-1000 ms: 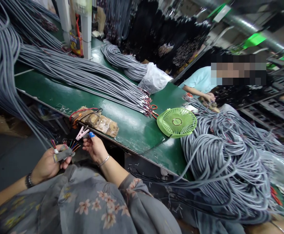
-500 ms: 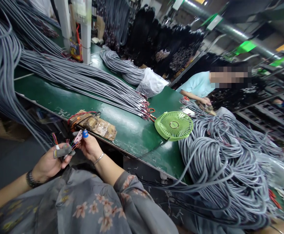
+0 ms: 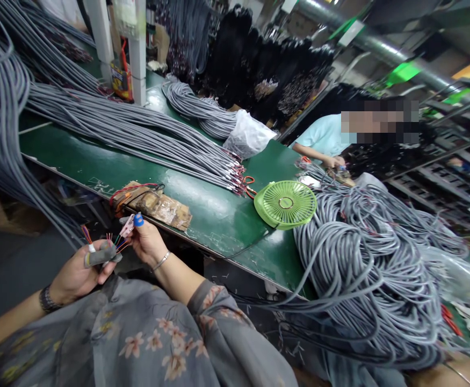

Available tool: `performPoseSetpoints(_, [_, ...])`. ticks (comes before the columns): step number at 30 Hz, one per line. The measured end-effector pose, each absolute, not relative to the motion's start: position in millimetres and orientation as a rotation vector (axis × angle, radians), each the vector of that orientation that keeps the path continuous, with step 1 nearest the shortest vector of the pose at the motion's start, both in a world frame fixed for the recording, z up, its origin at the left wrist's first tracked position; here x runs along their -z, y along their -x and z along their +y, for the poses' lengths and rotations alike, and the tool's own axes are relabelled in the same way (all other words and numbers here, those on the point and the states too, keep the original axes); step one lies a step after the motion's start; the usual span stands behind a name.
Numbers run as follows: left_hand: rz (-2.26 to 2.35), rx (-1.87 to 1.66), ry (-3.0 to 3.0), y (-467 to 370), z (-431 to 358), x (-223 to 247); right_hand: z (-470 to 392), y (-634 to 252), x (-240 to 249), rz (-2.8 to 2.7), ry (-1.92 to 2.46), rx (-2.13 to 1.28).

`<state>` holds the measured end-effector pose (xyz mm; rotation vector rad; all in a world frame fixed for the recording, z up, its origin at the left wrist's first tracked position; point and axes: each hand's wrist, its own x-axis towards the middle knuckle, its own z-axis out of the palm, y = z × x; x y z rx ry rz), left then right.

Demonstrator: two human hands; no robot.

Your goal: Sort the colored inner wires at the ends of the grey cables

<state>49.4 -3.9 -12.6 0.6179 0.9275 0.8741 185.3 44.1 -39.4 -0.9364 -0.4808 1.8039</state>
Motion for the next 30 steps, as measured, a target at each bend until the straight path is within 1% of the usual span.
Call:
performPoseSetpoints(14, [0.99, -0.868, -0.62, -55.7, 1.3, 19.3, 46.1, -182.9, 47.2, -0.482, 0.852, -1.767])
performPoseSetpoints(22, [1.032, -0.863, -0.643, -53.2, -2.3, 12.0, 41.7, -194.4, 41.8, -0.471, 0.881, -1.966])
performPoseSetpoints(27, [1.062, -0.88, -0.659, -52.7, -8.6, 3.9, 37.3, -202.3, 46.6, -0.537, 0.873, -1.845])
performPoseSetpoints(30, [1.072, -0.932, -0.658, -54.0, -8.4, 1.6, 36.8, -202.9, 46.7, -0.552, 0.899, -1.847])
